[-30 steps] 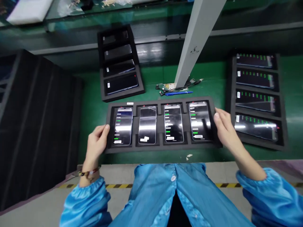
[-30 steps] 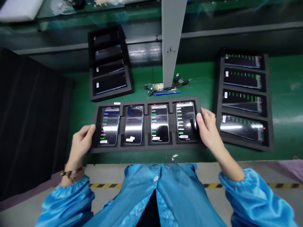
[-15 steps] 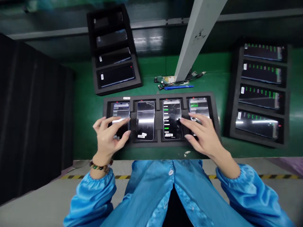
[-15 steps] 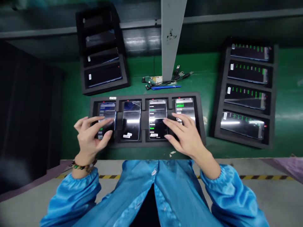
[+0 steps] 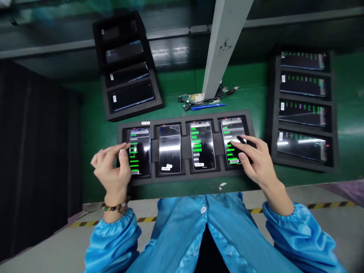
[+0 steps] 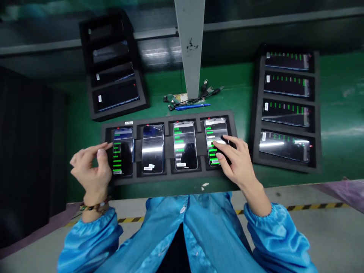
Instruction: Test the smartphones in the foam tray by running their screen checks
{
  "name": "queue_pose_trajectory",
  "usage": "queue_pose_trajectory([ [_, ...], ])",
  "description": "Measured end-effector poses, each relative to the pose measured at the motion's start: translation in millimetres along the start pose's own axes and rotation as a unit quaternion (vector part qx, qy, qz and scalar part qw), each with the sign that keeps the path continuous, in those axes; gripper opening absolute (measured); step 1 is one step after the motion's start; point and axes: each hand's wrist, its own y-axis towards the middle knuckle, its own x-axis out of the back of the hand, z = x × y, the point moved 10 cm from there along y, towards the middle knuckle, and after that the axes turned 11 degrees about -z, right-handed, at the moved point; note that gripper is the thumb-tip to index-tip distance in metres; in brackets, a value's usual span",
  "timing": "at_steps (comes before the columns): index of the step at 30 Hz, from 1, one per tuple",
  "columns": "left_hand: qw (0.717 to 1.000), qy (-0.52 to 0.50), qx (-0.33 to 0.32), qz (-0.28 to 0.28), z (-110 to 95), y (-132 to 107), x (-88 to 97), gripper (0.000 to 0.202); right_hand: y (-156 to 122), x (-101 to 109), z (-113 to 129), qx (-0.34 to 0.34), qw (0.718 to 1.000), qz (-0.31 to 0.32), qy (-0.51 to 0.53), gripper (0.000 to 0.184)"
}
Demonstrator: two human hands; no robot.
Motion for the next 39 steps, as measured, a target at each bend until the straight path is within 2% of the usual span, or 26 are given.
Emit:
queue_pose_trajectory([
  [3, 1.0, 0.006, -0.007, -0.001, -2, 0, -1.6, 0.034, -3, -3, 3, 0.016, 1.0, 0.01, 0.012, 0.031],
  [9, 0.998, -0.033, 0.002, -0.047, -1, 0, 2.3, 0.06, -4, -1, 2, 0.008, 1.0, 0.009, 0.017, 0.031],
  [13, 0.997, -0.048, -0.013, -0.061, 1, 1, 3.8, 0.058, -4, 1, 4, 0.02, 0.999, -0.003, 0.028, 0.034],
  [16, 0.997, -0.05, -0.029, -0.052, -6, 0, 7.5, 0.051, -6, 5, 2, 0.015, 0.999, -0.027, 0.032, 0.037],
  [18, 0.997, -0.054, -0.053, -0.036, -26, -5, 9.5, 0.043, -7, 6, 0, 0.006, 0.999, -0.033, 0.029, 0.039],
  [20, 0.99, -0.079, -0.113, 0.015, -66, -17, 2.1, 0.035, -9, 4, -3, -0.005, 0.999, -0.03, 0.025, 0.041],
  [21, 0.98, -0.103, -0.157, 0.058, -92, -26, -6.3, 0.032, -9, 4, -4, -0.01, 0.999, -0.028, 0.023, 0.042],
  [23, 0.942, -0.16, -0.245, 0.161, -145, -48, -28.1, 0.031, -9, 4, -5, -0.019, 0.999, -0.03, 0.02, 0.044],
  [24, 0.928, -0.176, -0.261, 0.201, -164, -56, -39.6, 0.035, -9, 4, -5, -0.022, 0.999, -0.032, 0.019, 0.044],
  [26, 0.911, -0.185, -0.272, 0.248, -188, -62, -60.7, 0.041, -9, 5, -4, -0.023, 0.999, -0.04, 0.018, 0.043],
  [29, 0.91, -0.176, -0.262, 0.269, -199, -57, -85.0, 0.043, -9, 9, -4, -0.028, 0.998, -0.063, 0.013, 0.043],
  [33, 0.917, -0.16, -0.24, 0.277, -199, -47, -98.9, 0.045, -11, 9, -8, -0.039, 0.997, -0.066, 0.015, 0.045],
  [37, 0.919, -0.155, -0.232, 0.278, -198, -43, -92.9, 0.046, -9, 9, -7, -0.036, 0.998, -0.059, 0.008, 0.042],
  [39, 0.935, -0.147, -0.208, 0.247, -186, -34, -80.5, 0.044, -6, 7, 3, -0.027, 0.998, -0.051, -0.003, 0.039],
])
